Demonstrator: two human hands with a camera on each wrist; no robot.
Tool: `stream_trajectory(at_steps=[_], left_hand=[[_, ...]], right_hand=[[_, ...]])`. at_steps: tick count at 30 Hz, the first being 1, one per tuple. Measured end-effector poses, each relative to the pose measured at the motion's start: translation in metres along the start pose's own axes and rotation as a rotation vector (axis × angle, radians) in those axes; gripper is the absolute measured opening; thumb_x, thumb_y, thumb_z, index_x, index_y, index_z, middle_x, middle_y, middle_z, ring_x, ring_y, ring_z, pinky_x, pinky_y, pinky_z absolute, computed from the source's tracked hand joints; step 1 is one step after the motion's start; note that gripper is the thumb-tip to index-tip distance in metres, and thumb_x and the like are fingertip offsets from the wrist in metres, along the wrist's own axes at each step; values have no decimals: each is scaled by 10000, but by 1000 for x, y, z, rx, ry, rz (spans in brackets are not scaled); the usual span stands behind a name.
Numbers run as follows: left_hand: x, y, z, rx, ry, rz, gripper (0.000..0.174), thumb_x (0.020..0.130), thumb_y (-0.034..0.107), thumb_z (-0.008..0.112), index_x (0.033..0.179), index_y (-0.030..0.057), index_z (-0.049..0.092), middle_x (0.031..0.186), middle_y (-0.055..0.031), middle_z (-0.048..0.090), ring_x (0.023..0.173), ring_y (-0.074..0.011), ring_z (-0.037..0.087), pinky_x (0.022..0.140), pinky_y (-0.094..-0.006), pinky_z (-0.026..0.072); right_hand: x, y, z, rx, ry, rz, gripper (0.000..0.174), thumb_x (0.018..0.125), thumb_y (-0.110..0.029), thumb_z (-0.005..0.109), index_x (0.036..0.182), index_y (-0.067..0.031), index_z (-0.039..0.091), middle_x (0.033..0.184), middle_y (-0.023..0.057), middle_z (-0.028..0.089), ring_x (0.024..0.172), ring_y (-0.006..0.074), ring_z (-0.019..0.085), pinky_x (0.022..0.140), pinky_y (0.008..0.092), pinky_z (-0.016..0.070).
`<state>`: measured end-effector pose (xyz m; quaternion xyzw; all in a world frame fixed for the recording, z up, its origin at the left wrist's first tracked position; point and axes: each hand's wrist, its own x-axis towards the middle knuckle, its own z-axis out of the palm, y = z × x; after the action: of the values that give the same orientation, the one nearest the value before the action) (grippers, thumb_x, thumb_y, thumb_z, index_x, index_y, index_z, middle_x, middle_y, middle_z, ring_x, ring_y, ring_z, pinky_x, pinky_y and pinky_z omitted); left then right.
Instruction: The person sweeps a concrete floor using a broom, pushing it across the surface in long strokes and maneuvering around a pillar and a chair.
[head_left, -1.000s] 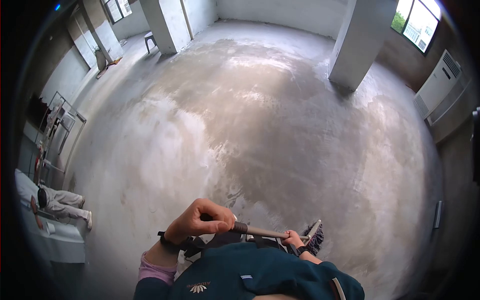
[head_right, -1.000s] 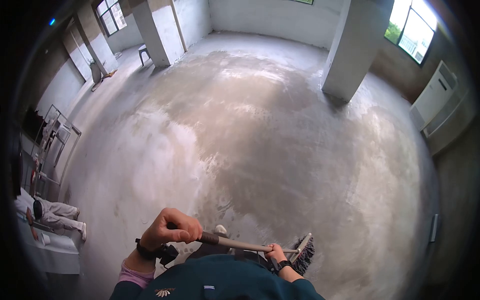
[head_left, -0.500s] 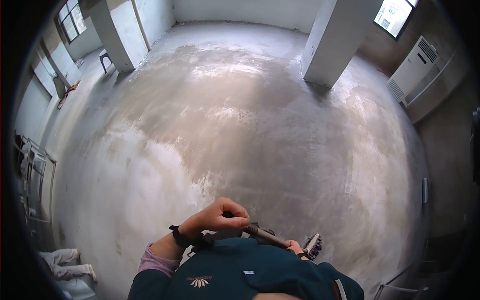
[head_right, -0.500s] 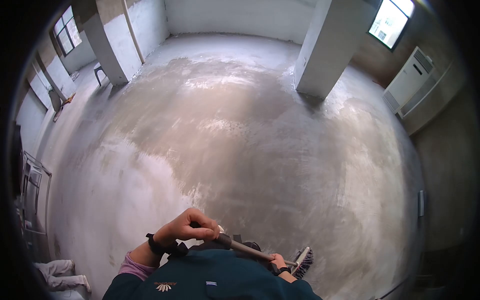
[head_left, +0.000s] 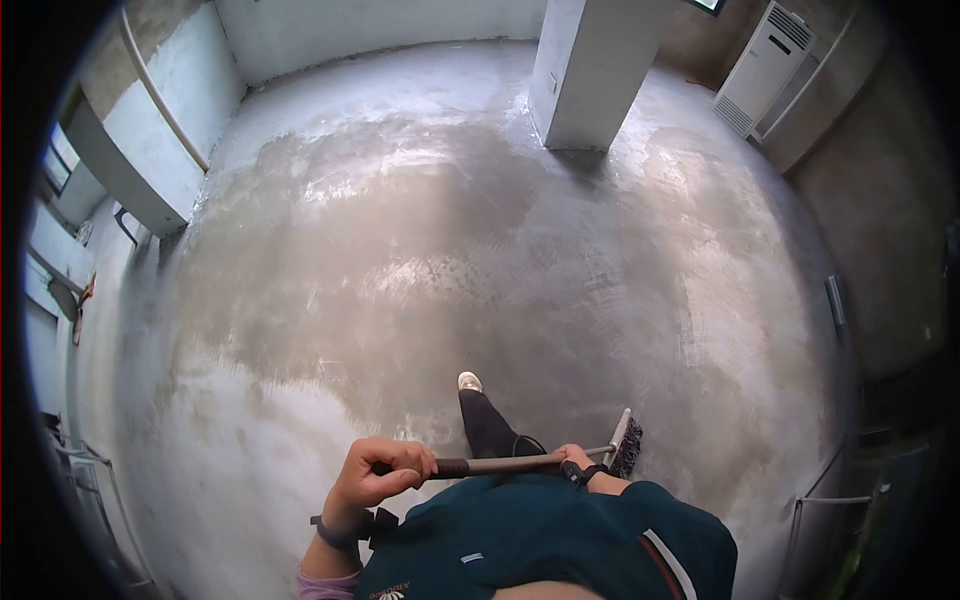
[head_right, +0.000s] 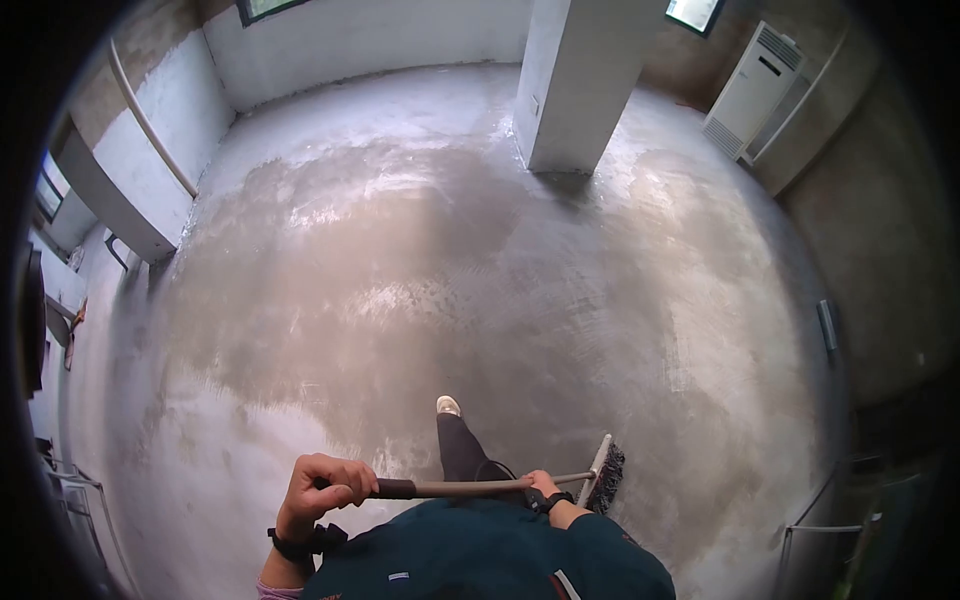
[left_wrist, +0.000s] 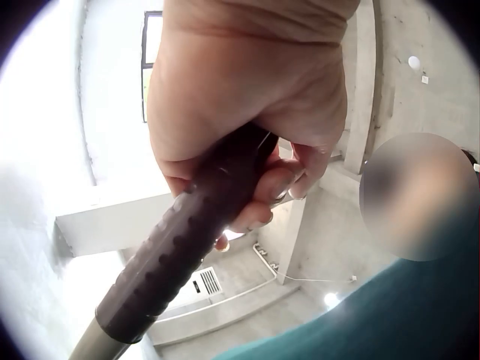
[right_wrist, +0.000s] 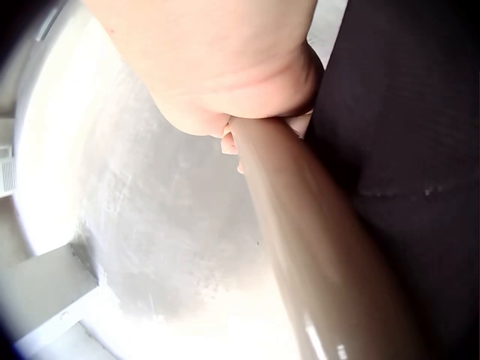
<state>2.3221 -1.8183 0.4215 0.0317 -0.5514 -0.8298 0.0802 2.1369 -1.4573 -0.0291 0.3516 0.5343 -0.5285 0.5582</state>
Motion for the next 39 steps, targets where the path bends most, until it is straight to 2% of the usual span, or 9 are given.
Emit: stream_trajectory(at_steps=[4, 8, 10, 12, 16, 22, 24, 32, 39], left_hand=[[68, 30, -55, 31, 66, 10, 188, 678, 21, 562, 523, 0, 458, 528, -84, 496, 562, -183, 493, 720, -366, 434], [105, 65, -123, 85, 86, -50, 171, 653, -11, 527, 489, 10, 485, 466, -55, 489, 526, -186, 529, 733, -380, 451], [111, 84, -151, 98, 165, -140, 185, 660, -12, 520, 479, 16, 497, 454, -47, 495, 554, -186, 558, 744, -382, 456], [123, 99, -172, 142, 179, -201, 161, 672, -13, 547, 516, 8, 514, 490, -51, 522, 583, -194, 577, 758, -382, 457], [180, 140, -206, 331, 204, -274, 102, 671, -21, 632, 750, -12, 567, 696, -93, 592, 710, -204, 589, 787, -341, 449], [279, 186, -312, 1169, 66, -299, 298, 638, 97, 709, 898, 43, 573, 834, -85, 613, 766, -232, 595, 686, -301, 470], [308, 191, -354, 1200, 9, -514, 308, 666, 197, 693, 935, 93, 584, 793, -72, 622, 752, -255, 602, 639, -308, 473], [450, 219, -469, 1632, -489, -441, 219, 698, 214, 635, 859, 89, 553, 658, -92, 598, 618, -291, 583, 524, -377, 441], [554, 228, -596, 1626, -448, -601, 292, 645, 289, 680, 865, 109, 611, 647, -90, 601, 641, -282, 594, 568, -379, 457]], right_hand=[[-34, -113, 111, 179, 117, 12, 119, 768, -87, 393, 665, -48, 438, 647, 100, 485, 602, 233, 491, 566, 324, 428], [50, -175, 168, 322, -38, -62, 93, 739, -60, 382, 649, -41, 394, 641, 115, 458, 605, 256, 484, 580, 386, 440], [49, -215, 220, 452, 2, 165, 101, 778, -79, 408, 681, -49, 402, 632, 92, 468, 573, 235, 476, 508, 360, 418], [46, -244, 271, 252, 9, 64, 113, 787, -95, 424, 685, -47, 410, 626, 87, 466, 582, 237, 487, 503, 358, 421], [64, -313, 357, 390, 1, 76, 135, 805, -89, 460, 685, -43, 418, 597, 68, 462, 544, 213, 490, 531, 343, 456], [95, -382, 458, 316, -11, 12, 144, 797, -55, 470, 664, -48, 418, 585, 57, 456, 521, 198, 478, 555, 324, 482], [113, -399, 472, 295, 9, -11, 114, 790, -38, 461, 680, -49, 435, 616, 65, 471, 545, 193, 484, 594, 349, 496], [155, -463, 512, 276, 70, -45, 56, 777, -60, 424, 738, -38, 457, 659, 78, 496, 614, 227, 528, 635, 377, 490], [199, -532, 573, 338, 40, 46, 117, 828, -86, 424, 820, 12, 489, 795, 125, 552, 726, 225, 558, 692, 328, 484]])
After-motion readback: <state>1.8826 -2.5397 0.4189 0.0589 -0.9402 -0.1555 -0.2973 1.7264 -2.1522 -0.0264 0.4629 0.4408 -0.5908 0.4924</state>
